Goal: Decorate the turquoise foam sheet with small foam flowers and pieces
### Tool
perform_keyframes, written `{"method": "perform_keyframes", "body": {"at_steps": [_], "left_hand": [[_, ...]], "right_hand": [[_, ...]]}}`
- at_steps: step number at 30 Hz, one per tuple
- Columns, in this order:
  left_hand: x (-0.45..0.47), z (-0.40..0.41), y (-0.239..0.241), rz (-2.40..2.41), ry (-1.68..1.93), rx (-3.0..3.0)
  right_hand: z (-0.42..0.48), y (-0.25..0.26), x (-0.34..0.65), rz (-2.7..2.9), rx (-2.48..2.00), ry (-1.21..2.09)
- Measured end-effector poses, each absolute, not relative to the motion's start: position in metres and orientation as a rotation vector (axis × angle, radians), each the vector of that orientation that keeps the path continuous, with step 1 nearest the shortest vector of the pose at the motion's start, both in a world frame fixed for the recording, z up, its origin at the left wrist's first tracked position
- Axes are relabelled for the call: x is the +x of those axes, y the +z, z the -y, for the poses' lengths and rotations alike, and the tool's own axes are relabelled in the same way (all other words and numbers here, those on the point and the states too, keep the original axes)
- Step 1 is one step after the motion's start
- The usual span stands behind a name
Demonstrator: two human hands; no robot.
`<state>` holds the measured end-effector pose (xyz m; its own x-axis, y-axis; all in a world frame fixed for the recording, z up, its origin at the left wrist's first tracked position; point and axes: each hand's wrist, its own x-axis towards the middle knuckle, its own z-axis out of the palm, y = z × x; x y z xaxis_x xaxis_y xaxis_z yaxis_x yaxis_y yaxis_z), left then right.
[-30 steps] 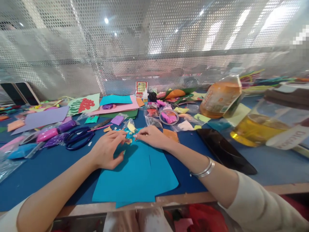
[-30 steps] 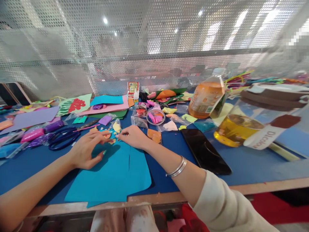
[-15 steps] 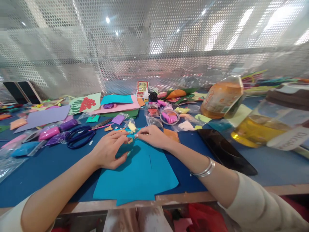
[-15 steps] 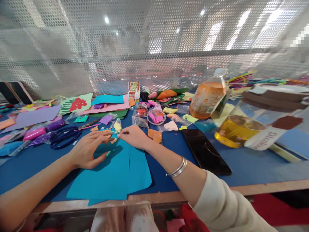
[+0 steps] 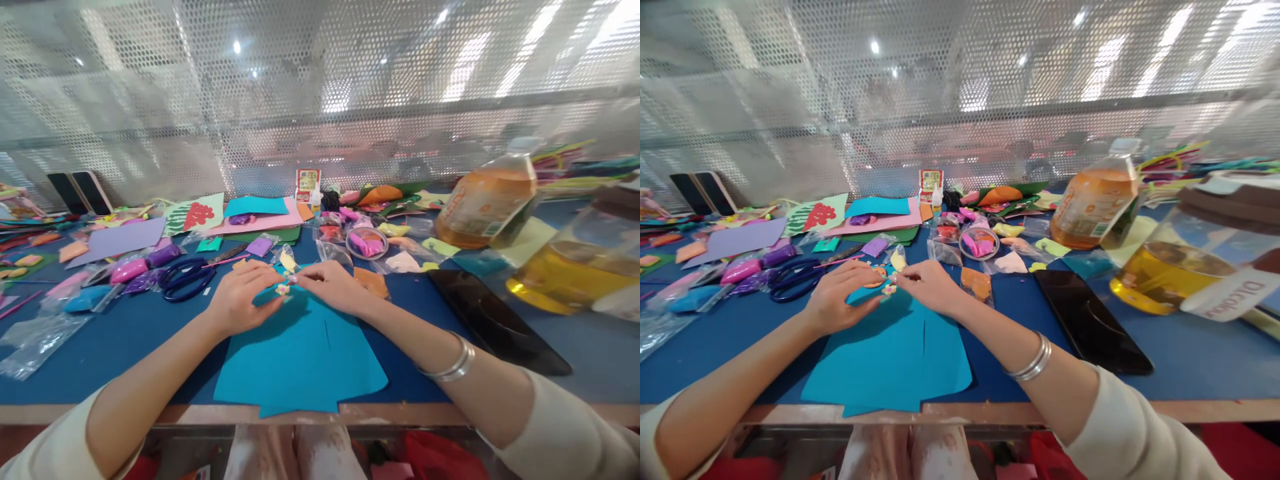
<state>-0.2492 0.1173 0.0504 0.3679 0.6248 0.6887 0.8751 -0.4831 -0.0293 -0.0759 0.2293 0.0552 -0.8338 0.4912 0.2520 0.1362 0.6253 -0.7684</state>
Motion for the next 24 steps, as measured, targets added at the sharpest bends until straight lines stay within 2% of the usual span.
{"method": "perform_keyframes", "body": {"at_steps": [7,12,15,18,24], "left_hand": [[-0.236,-0.116,0.053,1.219,-1.070,-2.005],[-0.243,-0.117,0.053,1.187,-0.920,-2.246],[-0.246,-0.117,0.054,1.159,-0.955,-2.256],[-0.249,-0.116,0.058,1.280,-1.070,-2.122],[-0.264,-0.118,0.060,1.542,-1.107,-1.942]], "right_hand": [[-0.205,0.063,-0.079,2.223,-0.555,1.632],[-0.200,0.069,-0.077,2.160,-0.582,1.865],[-0.200,0.071,-0.077,2.074,-0.573,1.970],[-0.206,0.070,-0.076,2.007,-0.579,1.918],[-0.228,0.065,-0.076,1.956,-0.677,1.555]]}}
